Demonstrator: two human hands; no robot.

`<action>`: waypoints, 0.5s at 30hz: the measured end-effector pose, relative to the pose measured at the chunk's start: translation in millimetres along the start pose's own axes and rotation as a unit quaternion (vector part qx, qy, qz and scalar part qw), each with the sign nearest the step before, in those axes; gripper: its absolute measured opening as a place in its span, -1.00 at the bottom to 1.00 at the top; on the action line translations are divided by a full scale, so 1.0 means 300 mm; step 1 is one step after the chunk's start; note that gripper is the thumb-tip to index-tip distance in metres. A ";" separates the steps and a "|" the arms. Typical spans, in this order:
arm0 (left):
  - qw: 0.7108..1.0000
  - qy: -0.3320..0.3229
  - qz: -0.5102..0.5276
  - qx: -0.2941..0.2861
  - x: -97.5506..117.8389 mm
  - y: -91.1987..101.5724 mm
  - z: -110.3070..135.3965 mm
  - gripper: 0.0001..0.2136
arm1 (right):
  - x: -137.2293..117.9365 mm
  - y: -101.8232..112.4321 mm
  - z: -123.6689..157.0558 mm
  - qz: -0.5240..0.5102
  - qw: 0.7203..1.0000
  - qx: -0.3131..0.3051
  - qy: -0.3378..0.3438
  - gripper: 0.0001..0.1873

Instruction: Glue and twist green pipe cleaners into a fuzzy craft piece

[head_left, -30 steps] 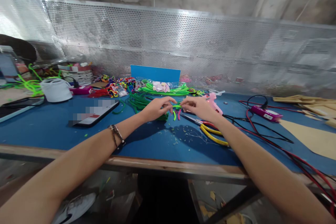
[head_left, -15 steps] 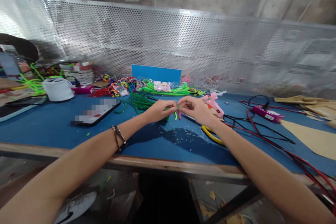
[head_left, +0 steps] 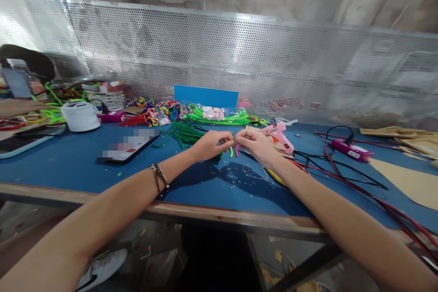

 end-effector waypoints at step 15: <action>0.991 0.073 0.113 0.005 0.024 -0.055 -0.009 -0.74 | -0.006 0.006 0.017 -0.055 0.998 0.001 -0.028 -0.78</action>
Point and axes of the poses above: each hand's wrist, its own z-axis away from the middle knuckle, its own y-axis out of the back of the hand, x = y × z, the point moved 4 cm from there along -z, towards the middle knuckle, and after that the axes turned 1 degree about -z, right-handed, at the moved point
